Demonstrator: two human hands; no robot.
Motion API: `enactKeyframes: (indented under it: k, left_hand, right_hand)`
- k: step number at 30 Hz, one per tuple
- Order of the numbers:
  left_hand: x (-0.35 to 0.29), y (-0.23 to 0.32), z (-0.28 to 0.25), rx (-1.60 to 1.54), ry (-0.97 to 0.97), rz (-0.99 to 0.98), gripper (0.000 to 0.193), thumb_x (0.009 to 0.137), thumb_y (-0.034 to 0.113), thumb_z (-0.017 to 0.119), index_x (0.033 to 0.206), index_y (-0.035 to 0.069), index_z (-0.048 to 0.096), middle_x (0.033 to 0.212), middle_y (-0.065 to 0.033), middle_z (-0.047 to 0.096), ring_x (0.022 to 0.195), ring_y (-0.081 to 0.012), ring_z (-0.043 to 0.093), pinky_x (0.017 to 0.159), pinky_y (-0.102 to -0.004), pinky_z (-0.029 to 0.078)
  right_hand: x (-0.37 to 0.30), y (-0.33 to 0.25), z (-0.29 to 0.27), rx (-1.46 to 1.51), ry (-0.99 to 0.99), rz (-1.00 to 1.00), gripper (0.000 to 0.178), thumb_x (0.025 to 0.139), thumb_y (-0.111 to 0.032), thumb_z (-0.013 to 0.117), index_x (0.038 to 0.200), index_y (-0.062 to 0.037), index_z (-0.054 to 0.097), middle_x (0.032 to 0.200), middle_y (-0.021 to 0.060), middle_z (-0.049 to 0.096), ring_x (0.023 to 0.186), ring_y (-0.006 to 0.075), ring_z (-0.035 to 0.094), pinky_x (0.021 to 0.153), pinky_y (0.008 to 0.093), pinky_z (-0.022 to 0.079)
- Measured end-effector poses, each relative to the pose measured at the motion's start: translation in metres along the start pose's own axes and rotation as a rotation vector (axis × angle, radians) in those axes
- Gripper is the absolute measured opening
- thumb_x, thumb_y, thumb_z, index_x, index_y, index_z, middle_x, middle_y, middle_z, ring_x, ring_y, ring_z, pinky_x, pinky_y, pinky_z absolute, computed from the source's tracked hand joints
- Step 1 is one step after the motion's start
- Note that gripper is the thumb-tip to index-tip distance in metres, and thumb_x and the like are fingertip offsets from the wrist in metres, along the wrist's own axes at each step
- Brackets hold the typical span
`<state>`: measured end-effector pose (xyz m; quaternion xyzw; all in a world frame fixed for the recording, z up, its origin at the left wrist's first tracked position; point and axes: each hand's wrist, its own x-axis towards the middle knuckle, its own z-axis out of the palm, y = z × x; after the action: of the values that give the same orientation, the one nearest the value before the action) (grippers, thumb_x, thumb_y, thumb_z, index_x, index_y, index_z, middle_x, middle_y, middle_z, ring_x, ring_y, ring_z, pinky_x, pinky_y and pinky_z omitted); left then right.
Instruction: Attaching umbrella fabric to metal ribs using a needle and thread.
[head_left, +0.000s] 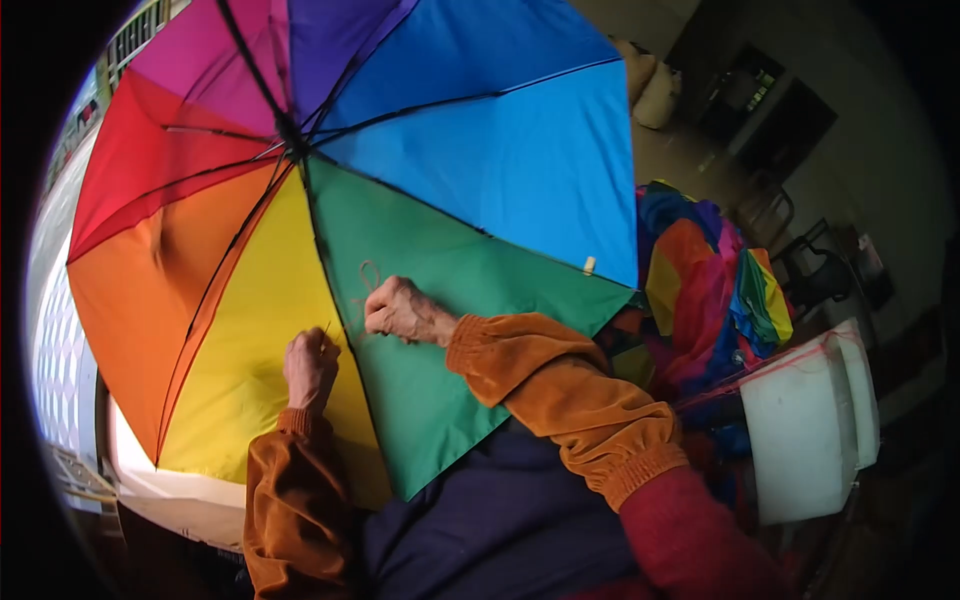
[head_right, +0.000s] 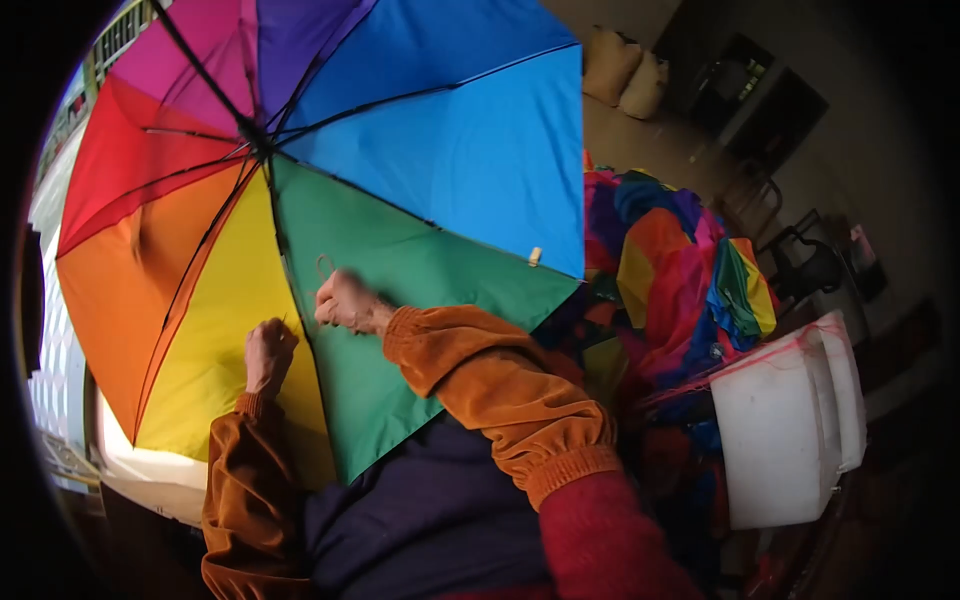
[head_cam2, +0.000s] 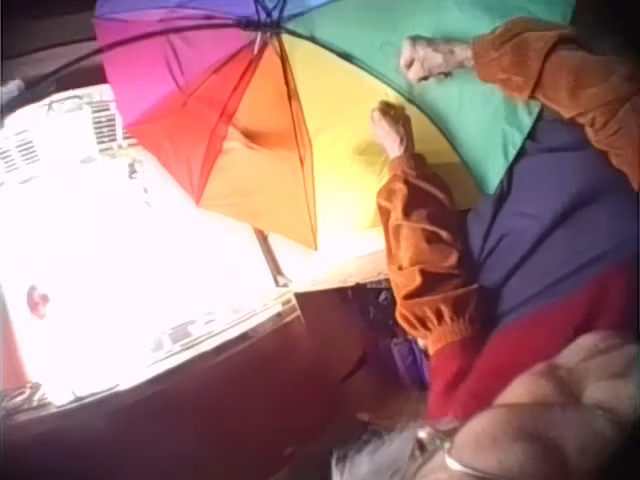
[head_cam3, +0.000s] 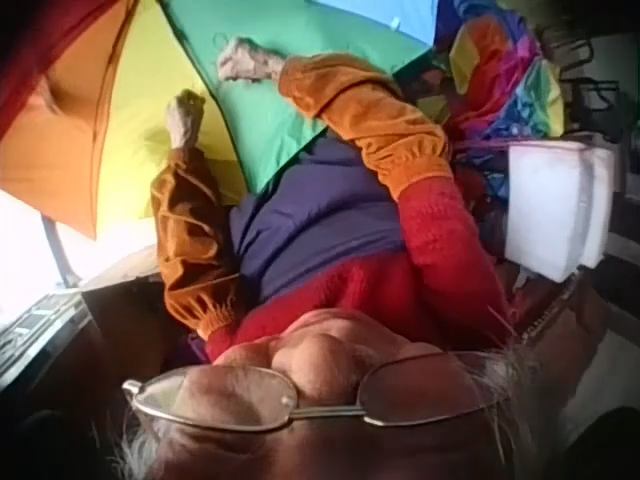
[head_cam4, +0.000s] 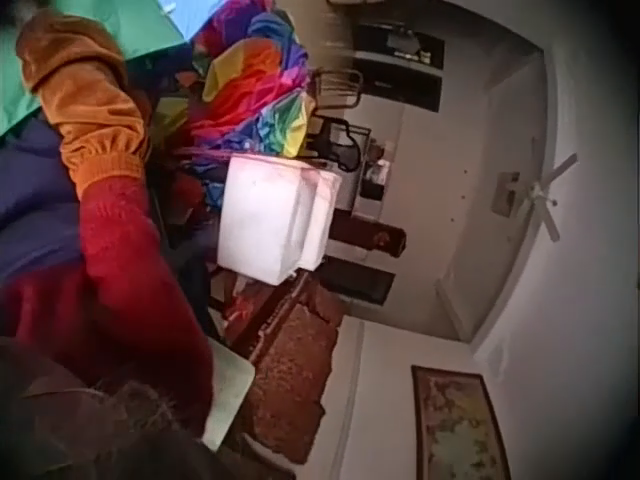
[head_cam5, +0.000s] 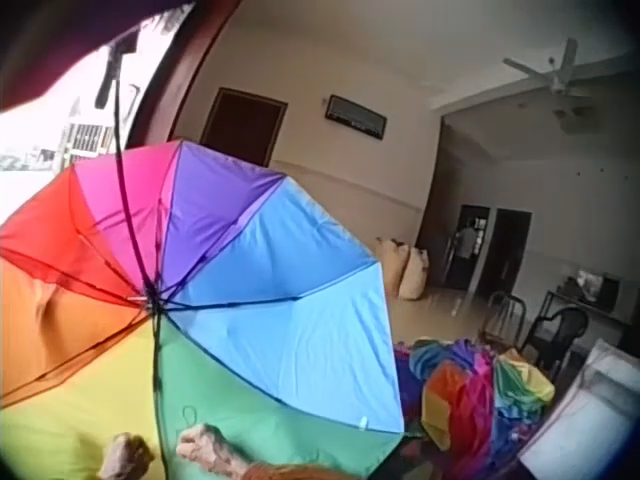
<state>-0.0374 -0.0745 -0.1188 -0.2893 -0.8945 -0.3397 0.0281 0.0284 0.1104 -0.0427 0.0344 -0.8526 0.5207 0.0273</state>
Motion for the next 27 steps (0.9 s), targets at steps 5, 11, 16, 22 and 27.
enactKeyframes:
  k: [5,11,16,22,27]
  left_hand:
    - [0.009,0.009,-0.008,-0.029,0.181,0.186,0.014,0.074,0.012,0.056,0.069,0.003,0.048,0.063,-0.0106,0.052,0.057,-0.0251,0.051,0.051,-0.0359,0.041]
    - [-0.005,0.035,-0.036,-1.050,-0.059,-0.432,0.017,0.085,0.022,0.053,0.078,0.010,0.043,0.056,0.0038,0.041,0.037,-0.0021,0.028,0.032,-0.0172,0.021]
    - [-0.004,0.044,-0.051,-1.144,0.078,-0.470,0.015,0.084,0.017,0.054,0.076,0.011,0.043,0.052,0.0069,0.034,0.036,-0.0012,0.024,0.032,-0.0182,0.018]
    - [-0.001,0.061,-0.088,-1.282,0.240,-0.389,0.013,0.083,0.014,0.056,0.076,0.009,0.046,0.052,0.0044,0.038,0.036,-0.0022,0.026,0.032,-0.0193,0.019]
    - [0.000,0.073,-0.080,-1.280,0.244,-0.317,0.013,0.083,0.012,0.055,0.075,0.009,0.046,0.053,0.0040,0.040,0.037,-0.0021,0.028,0.033,-0.0196,0.020]
  right_hand:
    - [-0.002,0.002,-0.005,0.031,0.026,0.036,0.014,0.062,-0.011,0.056,0.059,0.0028,0.059,0.046,0.0069,0.050,0.038,0.0154,0.048,0.035,0.0285,0.039]
    - [0.001,0.011,0.000,-0.096,-0.021,-0.091,0.016,0.063,-0.012,0.055,0.060,0.0031,0.058,0.048,0.0087,0.050,0.044,0.0147,0.051,0.042,0.0282,0.040]
    - [0.001,0.006,0.000,-0.051,-0.087,0.104,0.012,0.068,-0.008,0.056,0.060,0.0014,0.058,0.048,0.0023,0.050,0.037,0.0082,0.047,0.033,0.0240,0.037]
    - [0.001,0.004,0.005,-0.065,-0.110,0.191,0.012,0.070,-0.007,0.055,0.061,0.0007,0.058,0.048,0.0015,0.050,0.035,0.0075,0.045,0.032,0.0224,0.036]
    - [0.002,0.008,0.008,-0.112,-0.099,0.079,0.012,0.071,-0.008,0.055,0.062,0.0005,0.058,0.049,0.0023,0.051,0.038,0.0079,0.047,0.036,0.0240,0.039]
